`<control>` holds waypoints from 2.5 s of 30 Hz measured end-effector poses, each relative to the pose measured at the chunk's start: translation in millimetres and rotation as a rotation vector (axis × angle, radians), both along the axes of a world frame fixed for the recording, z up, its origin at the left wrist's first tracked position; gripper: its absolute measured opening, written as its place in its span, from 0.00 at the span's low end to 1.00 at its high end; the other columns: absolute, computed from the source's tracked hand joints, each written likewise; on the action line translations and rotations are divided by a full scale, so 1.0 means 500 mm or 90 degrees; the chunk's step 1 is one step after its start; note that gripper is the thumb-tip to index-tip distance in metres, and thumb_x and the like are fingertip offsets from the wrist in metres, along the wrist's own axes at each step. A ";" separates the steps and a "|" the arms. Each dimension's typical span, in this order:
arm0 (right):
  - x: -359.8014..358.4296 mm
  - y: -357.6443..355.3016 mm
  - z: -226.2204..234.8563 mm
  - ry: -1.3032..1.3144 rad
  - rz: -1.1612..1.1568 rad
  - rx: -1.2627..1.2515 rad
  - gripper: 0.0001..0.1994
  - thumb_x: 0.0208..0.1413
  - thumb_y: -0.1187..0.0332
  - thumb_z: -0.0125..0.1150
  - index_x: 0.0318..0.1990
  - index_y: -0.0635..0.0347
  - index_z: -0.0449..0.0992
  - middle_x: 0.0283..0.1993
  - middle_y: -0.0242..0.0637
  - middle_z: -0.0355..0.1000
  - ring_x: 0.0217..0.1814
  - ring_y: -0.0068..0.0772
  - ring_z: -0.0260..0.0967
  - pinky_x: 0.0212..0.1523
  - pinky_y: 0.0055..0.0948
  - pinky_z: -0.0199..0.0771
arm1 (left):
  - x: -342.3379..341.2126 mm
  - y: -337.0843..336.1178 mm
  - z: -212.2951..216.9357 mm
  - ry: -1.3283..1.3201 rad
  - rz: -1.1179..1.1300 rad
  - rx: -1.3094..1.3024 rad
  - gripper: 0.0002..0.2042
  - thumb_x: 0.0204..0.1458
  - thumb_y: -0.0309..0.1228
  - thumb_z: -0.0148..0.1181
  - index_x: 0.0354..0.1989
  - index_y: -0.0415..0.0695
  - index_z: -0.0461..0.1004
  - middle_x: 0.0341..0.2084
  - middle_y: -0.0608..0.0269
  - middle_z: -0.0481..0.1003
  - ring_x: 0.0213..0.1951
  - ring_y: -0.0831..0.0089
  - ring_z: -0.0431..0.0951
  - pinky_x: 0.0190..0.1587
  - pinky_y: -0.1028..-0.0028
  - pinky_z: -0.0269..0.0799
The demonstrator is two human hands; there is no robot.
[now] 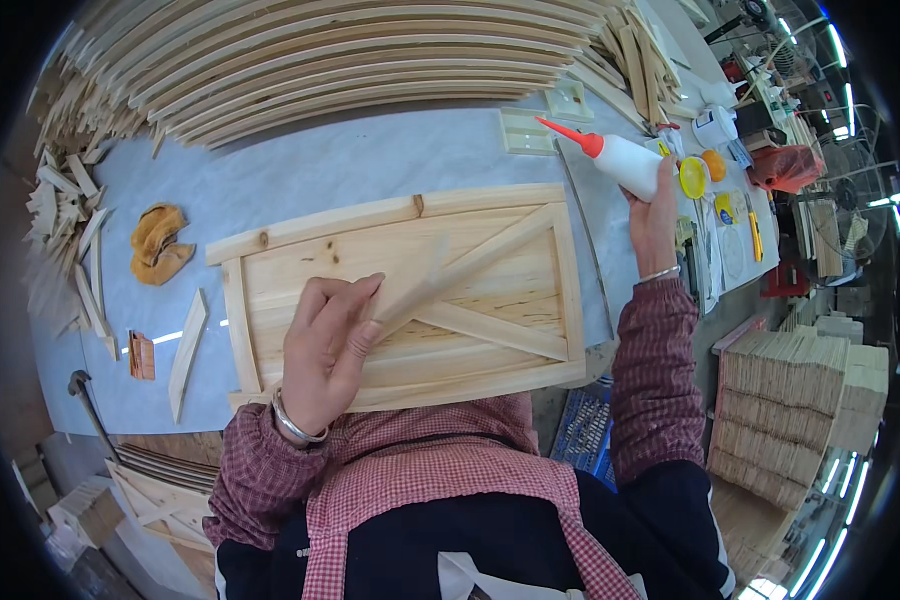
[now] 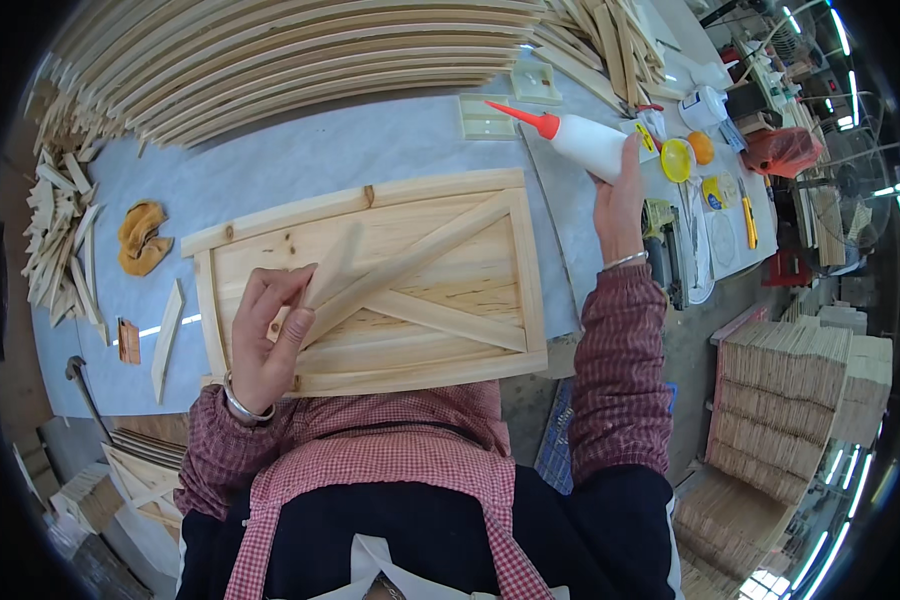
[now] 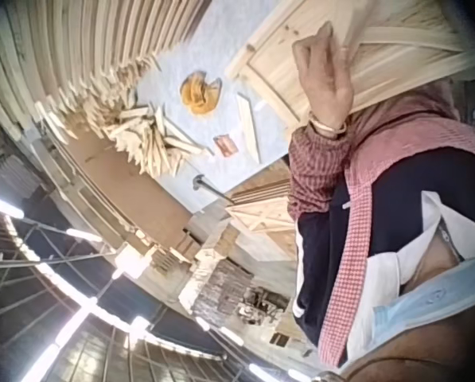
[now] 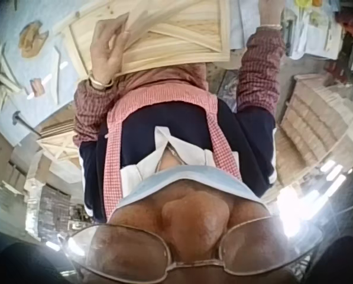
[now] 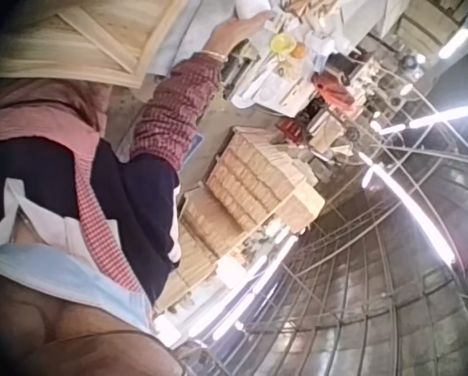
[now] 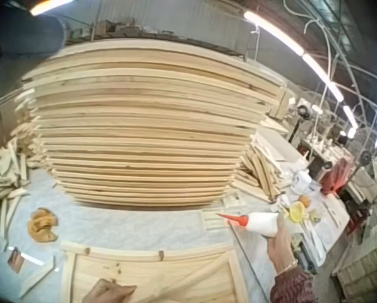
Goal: Assembling wooden slats onto a frame using glue and a pneumatic nail gun in a workshop.
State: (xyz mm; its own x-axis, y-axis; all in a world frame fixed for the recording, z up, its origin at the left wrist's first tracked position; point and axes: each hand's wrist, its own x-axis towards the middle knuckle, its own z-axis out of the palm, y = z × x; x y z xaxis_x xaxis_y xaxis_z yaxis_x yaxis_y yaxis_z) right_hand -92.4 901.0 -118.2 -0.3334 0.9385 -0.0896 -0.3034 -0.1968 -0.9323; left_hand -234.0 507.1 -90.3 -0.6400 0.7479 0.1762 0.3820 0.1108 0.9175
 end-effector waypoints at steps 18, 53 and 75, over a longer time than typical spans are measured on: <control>0.045 -0.008 0.001 -0.475 0.021 0.581 0.21 0.59 0.60 0.54 0.55 0.66 0.68 0.50 0.38 0.69 0.50 0.27 0.63 0.51 0.25 0.62 | -0.097 -0.019 -0.085 0.480 -0.031 -0.161 0.21 0.37 0.24 0.56 0.45 0.47 0.72 0.37 0.61 0.66 0.43 0.63 0.67 0.50 0.65 0.63; -0.110 -0.480 -0.013 -0.446 0.490 0.889 0.11 0.48 0.70 0.61 0.41 0.59 0.75 0.36 0.36 0.68 0.40 0.39 0.64 0.40 0.32 0.63 | -0.150 -0.039 -0.122 0.503 -0.124 -0.210 0.23 0.34 0.22 0.57 0.45 0.49 0.74 0.41 0.61 0.69 0.45 0.64 0.67 0.51 0.68 0.64; -0.168 -0.510 -0.044 -0.435 0.431 0.940 0.12 0.39 0.66 0.68 0.28 0.58 0.70 0.24 0.34 0.62 0.29 0.36 0.61 0.30 0.33 0.61 | -0.160 -0.189 -0.117 0.106 0.309 -0.234 0.14 0.50 0.27 0.58 0.45 0.37 0.70 0.31 0.56 0.66 0.33 0.62 0.69 0.35 0.68 0.67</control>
State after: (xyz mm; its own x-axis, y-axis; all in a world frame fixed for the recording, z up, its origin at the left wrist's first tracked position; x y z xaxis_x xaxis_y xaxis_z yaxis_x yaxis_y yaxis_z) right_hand -176.6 646.3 -140.3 -0.9324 0.0821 0.3520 -0.0475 0.9376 -0.3446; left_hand -314.1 412.8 -148.9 -0.9081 0.4091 0.0889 0.3427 0.6044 0.7192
